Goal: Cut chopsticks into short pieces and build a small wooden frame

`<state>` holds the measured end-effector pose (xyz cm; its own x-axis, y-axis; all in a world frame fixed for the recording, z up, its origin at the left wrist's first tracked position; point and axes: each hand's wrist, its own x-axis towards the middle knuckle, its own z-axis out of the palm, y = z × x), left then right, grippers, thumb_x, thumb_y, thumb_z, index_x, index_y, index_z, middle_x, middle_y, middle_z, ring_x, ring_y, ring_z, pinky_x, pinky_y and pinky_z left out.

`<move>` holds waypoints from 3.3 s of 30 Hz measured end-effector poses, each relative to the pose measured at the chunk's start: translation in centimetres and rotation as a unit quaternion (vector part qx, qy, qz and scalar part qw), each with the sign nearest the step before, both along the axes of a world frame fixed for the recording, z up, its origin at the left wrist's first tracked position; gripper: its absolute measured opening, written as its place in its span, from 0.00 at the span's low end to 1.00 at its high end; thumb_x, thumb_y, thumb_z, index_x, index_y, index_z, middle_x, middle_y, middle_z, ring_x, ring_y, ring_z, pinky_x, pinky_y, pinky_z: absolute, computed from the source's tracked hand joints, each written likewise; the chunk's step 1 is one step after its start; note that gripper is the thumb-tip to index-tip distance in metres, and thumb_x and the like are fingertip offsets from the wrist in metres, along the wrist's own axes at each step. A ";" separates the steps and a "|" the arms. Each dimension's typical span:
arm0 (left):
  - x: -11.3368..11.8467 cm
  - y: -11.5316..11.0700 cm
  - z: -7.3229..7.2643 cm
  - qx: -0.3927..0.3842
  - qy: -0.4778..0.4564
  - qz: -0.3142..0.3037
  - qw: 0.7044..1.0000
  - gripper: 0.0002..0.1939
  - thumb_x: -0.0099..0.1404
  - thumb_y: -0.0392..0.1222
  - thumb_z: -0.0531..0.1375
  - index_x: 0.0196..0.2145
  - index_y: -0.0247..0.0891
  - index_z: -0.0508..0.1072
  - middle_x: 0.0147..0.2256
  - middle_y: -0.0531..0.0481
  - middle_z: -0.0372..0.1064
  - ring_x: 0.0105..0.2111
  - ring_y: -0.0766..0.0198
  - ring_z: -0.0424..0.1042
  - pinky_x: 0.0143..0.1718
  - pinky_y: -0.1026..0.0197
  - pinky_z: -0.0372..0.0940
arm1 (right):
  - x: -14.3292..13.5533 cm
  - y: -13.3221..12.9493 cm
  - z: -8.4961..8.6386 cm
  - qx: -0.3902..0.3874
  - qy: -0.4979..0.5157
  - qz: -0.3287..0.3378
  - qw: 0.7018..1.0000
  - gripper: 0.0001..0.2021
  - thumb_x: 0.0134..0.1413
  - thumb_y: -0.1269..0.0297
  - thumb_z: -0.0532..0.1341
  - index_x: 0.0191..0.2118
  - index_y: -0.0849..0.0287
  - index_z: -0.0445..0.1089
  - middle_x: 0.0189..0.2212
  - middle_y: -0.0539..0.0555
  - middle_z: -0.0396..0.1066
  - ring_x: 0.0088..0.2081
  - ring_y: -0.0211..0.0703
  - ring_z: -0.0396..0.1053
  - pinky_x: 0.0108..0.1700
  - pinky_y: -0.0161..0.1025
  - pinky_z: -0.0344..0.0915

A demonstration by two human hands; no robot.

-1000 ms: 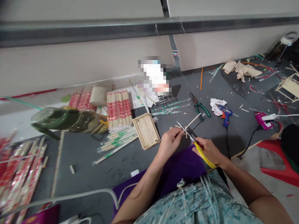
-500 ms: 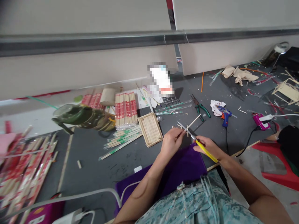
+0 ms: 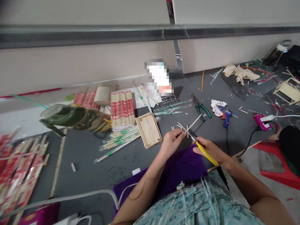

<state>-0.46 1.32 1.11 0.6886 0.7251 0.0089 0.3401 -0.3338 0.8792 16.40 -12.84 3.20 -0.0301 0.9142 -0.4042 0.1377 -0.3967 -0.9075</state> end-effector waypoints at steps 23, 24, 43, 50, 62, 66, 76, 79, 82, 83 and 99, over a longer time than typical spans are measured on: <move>-0.1 0.0 0.4 -0.012 -0.015 -0.019 1.000 0.16 0.71 0.38 0.54 0.23 0.38 0.66 0.25 0.51 0.65 0.29 0.64 0.66 0.34 0.63 0.58 | 0.3 0.2 0.9 -0.038 -0.033 0.000 0.999 0.13 0.61 0.58 0.62 0.47 0.58 0.69 0.36 0.49 0.67 0.37 0.39 0.64 0.41 0.34 0.60; -0.1 0.0 0.3 -0.016 -0.017 -0.020 1.000 0.17 0.71 0.39 0.54 0.23 0.38 0.65 0.25 0.52 0.65 0.29 0.64 0.66 0.33 0.63 0.57 | 0.3 0.2 1.0 -0.039 -0.037 -0.001 0.999 0.13 0.61 0.58 0.62 0.47 0.58 0.69 0.36 0.49 0.67 0.37 0.39 0.64 0.41 0.35 0.60; 0.5 -1.1 -0.3 0.121 0.022 0.045 0.991 0.13 0.73 0.40 0.54 0.31 0.38 0.72 0.29 0.47 0.71 0.34 0.58 0.69 0.37 0.60 0.60 | 0.4 -0.3 -1.0 0.001 -0.085 -0.024 0.996 0.10 0.58 0.62 0.62 0.45 0.57 0.69 0.33 0.47 0.65 0.34 0.38 0.62 0.39 0.35 0.59; 0.2 -1.0 -0.3 0.065 -0.002 0.021 0.998 0.16 0.73 0.39 0.52 0.27 0.39 0.70 0.29 0.48 0.70 0.33 0.60 0.69 0.39 0.60 0.60 | 0.0 -0.3 -0.4 -0.021 -0.019 -0.034 0.999 0.11 0.57 0.61 0.63 0.46 0.56 0.68 0.35 0.48 0.64 0.38 0.39 0.62 0.41 0.34 0.59; 0.5 0.2 -1.2 -0.229 -0.107 0.011 0.967 0.13 0.63 0.46 0.56 0.26 0.37 0.72 0.21 0.56 0.63 0.23 0.67 0.61 0.27 0.65 0.55 | 0.7 0.0 0.6 -0.074 -0.021 -0.023 0.997 0.19 0.57 0.54 0.65 0.51 0.57 0.69 0.35 0.49 0.64 0.33 0.37 0.60 0.36 0.34 0.59; 0.5 0.2 -1.4 -0.281 -0.109 0.010 0.953 0.14 0.61 0.49 0.58 0.25 0.37 0.71 0.19 0.57 0.59 0.20 0.69 0.58 0.24 0.65 0.52 | 0.5 0.0 0.5 -0.051 -0.037 -0.029 0.998 0.19 0.56 0.52 0.66 0.48 0.57 0.70 0.33 0.48 0.64 0.32 0.37 0.61 0.36 0.34 0.59; 0.5 0.1 -0.8 -0.179 -0.084 0.022 0.980 0.15 0.67 0.46 0.56 0.25 0.37 0.71 0.23 0.54 0.65 0.26 0.66 0.64 0.30 0.64 0.57 | 0.0 -0.3 -0.9 -0.016 -0.092 -0.048 0.994 0.14 0.56 0.59 0.62 0.46 0.59 0.70 0.35 0.50 0.69 0.34 0.39 0.65 0.40 0.36 0.63; 0.6 -0.4 -0.4 -0.048 -0.050 0.049 0.996 0.13 0.68 0.42 0.56 0.26 0.38 0.70 0.27 0.51 0.68 0.30 0.63 0.67 0.35 0.62 0.58 | -0.4 -0.3 -1.0 -0.016 -0.091 -0.069 0.993 0.13 0.55 0.61 0.62 0.46 0.58 0.70 0.35 0.49 0.69 0.35 0.40 0.65 0.42 0.37 0.63; 0.6 -0.7 -0.2 0.016 -0.046 0.041 0.998 0.15 0.69 0.39 0.55 0.24 0.39 0.67 0.27 0.50 0.68 0.32 0.62 0.68 0.36 0.62 0.59 | -0.3 -0.2 -0.5 -0.012 -0.075 -0.067 0.995 0.14 0.54 0.60 0.63 0.46 0.57 0.69 0.33 0.48 0.65 0.34 0.38 0.63 0.40 0.36 0.61; 0.6 -0.6 -0.2 0.013 -0.051 0.034 0.998 0.15 0.70 0.39 0.54 0.23 0.39 0.67 0.27 0.50 0.68 0.31 0.62 0.68 0.36 0.62 0.59 | -0.2 -0.1 -0.3 -0.018 -0.066 -0.061 0.996 0.15 0.54 0.60 0.63 0.47 0.57 0.69 0.32 0.47 0.64 0.33 0.37 0.61 0.39 0.35 0.61; 1.2 0.2 -1.3 -0.405 -0.193 0.010 0.894 0.11 0.56 0.46 0.61 0.23 0.35 0.72 0.19 0.55 0.63 0.17 0.72 0.56 0.18 0.68 0.54 | 0.7 -0.2 -0.1 -0.044 -0.051 -0.029 0.997 0.24 0.53 0.45 0.66 0.49 0.54 0.67 0.28 0.45 0.54 0.25 0.33 0.48 0.26 0.33 0.49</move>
